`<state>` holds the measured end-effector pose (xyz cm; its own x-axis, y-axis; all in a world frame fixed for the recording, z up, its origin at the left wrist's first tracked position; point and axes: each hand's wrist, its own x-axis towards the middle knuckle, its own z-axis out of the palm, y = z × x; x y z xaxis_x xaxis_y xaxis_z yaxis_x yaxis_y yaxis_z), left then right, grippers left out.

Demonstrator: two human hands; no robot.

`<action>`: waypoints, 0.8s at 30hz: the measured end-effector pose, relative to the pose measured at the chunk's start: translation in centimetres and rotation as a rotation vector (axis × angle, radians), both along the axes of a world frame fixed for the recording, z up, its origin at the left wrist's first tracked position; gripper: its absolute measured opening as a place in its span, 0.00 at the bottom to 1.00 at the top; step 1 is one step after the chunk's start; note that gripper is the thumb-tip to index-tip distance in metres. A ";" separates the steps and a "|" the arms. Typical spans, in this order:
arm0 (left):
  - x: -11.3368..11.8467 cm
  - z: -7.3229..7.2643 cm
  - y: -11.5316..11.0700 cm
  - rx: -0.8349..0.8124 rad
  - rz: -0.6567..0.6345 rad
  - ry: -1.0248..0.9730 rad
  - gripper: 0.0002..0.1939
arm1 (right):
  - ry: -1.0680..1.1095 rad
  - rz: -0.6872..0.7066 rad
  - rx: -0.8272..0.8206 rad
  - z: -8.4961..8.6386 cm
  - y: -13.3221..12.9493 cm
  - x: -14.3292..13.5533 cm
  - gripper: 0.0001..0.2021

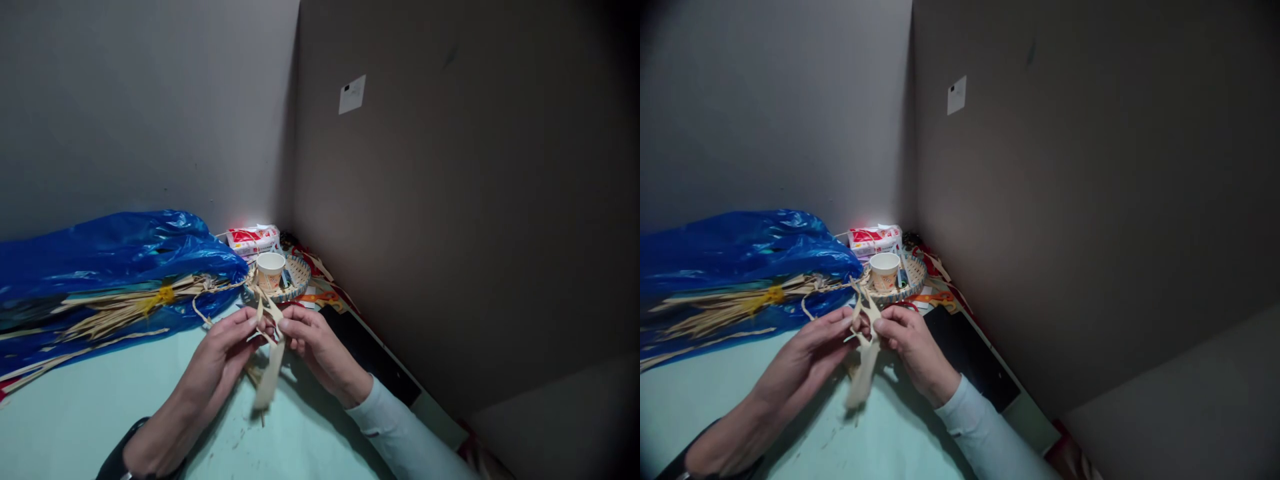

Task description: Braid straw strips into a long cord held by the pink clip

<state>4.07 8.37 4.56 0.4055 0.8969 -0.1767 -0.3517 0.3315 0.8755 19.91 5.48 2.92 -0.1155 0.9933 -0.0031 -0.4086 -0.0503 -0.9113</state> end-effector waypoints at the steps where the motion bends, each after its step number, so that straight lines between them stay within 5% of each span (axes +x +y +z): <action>1: 0.0 0.3 0.0 -0.029 -0.001 -0.076 0.04 | 0.053 -0.005 -0.016 0.0 0.1 0.1 0.12; 13: -1.1 1.2 1.4 -0.012 0.169 -0.265 0.18 | 0.242 -0.169 0.028 0.0 0.4 0.4 0.11; 20: -4.4 2.6 3.3 -0.002 0.331 -0.239 0.23 | 0.347 -0.426 0.119 0.8 1.6 4.2 0.15; 24: -4.3 2.5 3.0 0.043 0.373 -0.175 0.18 | 0.297 -0.367 0.079 1.0 1.3 3.9 0.12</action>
